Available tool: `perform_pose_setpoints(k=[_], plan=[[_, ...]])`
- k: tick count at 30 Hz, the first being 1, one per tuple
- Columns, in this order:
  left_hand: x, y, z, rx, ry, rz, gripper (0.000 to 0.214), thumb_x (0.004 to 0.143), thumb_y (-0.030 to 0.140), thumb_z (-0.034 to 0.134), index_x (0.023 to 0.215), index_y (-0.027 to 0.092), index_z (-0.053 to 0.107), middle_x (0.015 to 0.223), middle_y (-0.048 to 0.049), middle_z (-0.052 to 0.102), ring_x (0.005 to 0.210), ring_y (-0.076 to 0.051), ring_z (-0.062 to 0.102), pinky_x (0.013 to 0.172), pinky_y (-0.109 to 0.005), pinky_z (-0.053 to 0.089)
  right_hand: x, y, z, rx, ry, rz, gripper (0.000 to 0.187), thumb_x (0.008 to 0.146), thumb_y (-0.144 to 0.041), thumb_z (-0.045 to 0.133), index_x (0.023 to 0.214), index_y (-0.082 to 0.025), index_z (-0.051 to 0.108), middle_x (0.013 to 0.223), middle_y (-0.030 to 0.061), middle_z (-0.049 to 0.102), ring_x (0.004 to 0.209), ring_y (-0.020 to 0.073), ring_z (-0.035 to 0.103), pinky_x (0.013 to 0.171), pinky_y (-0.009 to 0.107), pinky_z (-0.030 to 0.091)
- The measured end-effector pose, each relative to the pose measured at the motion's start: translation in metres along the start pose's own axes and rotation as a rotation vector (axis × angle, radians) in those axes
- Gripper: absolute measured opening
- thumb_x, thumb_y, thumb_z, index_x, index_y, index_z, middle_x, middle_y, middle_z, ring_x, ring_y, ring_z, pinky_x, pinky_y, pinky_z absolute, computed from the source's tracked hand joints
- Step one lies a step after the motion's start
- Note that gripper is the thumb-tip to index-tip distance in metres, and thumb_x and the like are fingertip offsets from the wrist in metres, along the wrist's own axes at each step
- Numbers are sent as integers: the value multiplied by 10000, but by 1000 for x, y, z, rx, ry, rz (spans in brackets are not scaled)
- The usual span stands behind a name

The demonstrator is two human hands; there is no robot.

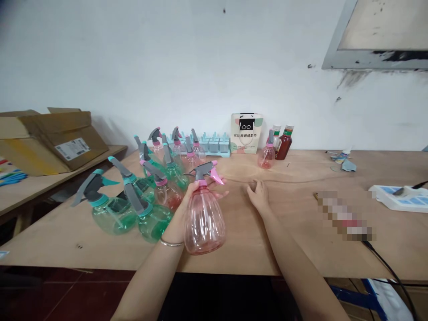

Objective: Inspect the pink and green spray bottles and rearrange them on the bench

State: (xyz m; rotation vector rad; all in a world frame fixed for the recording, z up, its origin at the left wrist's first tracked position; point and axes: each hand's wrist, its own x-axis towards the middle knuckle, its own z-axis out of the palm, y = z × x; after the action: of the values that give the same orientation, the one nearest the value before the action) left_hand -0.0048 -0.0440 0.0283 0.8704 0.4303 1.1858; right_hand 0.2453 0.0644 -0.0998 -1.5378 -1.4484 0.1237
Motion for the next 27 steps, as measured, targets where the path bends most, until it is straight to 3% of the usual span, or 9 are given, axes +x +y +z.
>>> perform_pose_setpoints(k=[4, 9, 13, 15, 18, 20, 23, 27], plan=[[-4, 1, -2, 64, -85, 16, 334, 760, 414, 706, 982, 165, 694, 1075, -85, 714, 1049, -294, 667, 1048, -468, 458, 15, 4, 3, 31, 79, 7, 406, 777, -440, 534, 1088, -180, 536, 1134, 152, 610, 1122, 295, 564, 1000, 485, 430], [22, -2, -16, -91, -285, -65, 451, 653, 429, 694, 1028, 181, 669, 1149, -112, 684, 1168, -375, 593, 1049, -601, 392, 60, 10, -1, 30, 215, 58, 532, 744, -410, 566, 1189, -139, 461, 1219, 190, 543, 1196, 317, 492, 1038, 509, 380], [28, 0, -17, -140, -206, -125, 351, 638, 341, 673, 952, 183, 670, 994, -93, 713, 1138, -354, 609, 1050, -608, 375, 106, 10, -10, -16, 309, 133, 732, 693, -402, 646, 1279, -50, 382, 1302, 273, 460, 1285, 376, 403, 1078, 530, 317], [24, -2, -16, -126, -100, -92, 216, 675, 306, 665, 853, 182, 668, 857, -57, 706, 1020, -290, 659, 1050, -564, 401, 128, 8, -14, -62, 340, 172, 841, 660, -412, 705, 1316, -27, 346, 1345, 291, 426, 1308, 390, 385, 1097, 518, 299], [16, -6, -14, -61, 12, -18, 110, 710, 250, 665, 804, 192, 666, 842, -33, 701, 961, -235, 673, 1065, -484, 419, 153, 6, -17, -97, 340, 183, 976, 614, -463, 764, 1362, -38, 303, 1386, 283, 405, 1316, 395, 386, 1105, 522, 292], [17, -8, -14, -42, -7, -45, 149, 697, 261, 671, 825, 185, 673, 897, -57, 714, 1030, -268, 662, 1074, -480, 409, 165, 5, -16, -88, 323, 175, 1031, 595, -496, 773, 1386, -54, 280, 1394, 274, 412, 1305, 398, 402, 1091, 536, 305], [27, -8, -13, -114, -134, -92, 279, 626, 288, 676, 876, 164, 671, 951, -102, 723, 1127, -334, 624, 1086, -522, 378, 177, 6, -14, -71, 309, 172, 1068, 588, -485, 769, 1415, -69, 237, 1404, 264, 422, 1281, 390, 437, 1063, 534, 342], [36, -7, -12, -184, -202, -55, 341, 600, 292, 665, 914, 159, 660, 923, -109, 726, 1096, -331, 643, 1092, -509, 366, 184, 6, -12, -85, 275, 169, 960, 623, -421, 737, 1401, -100, 275, 1371, 239, 470, 1208, 345, 509, 1011, 489, 401]])
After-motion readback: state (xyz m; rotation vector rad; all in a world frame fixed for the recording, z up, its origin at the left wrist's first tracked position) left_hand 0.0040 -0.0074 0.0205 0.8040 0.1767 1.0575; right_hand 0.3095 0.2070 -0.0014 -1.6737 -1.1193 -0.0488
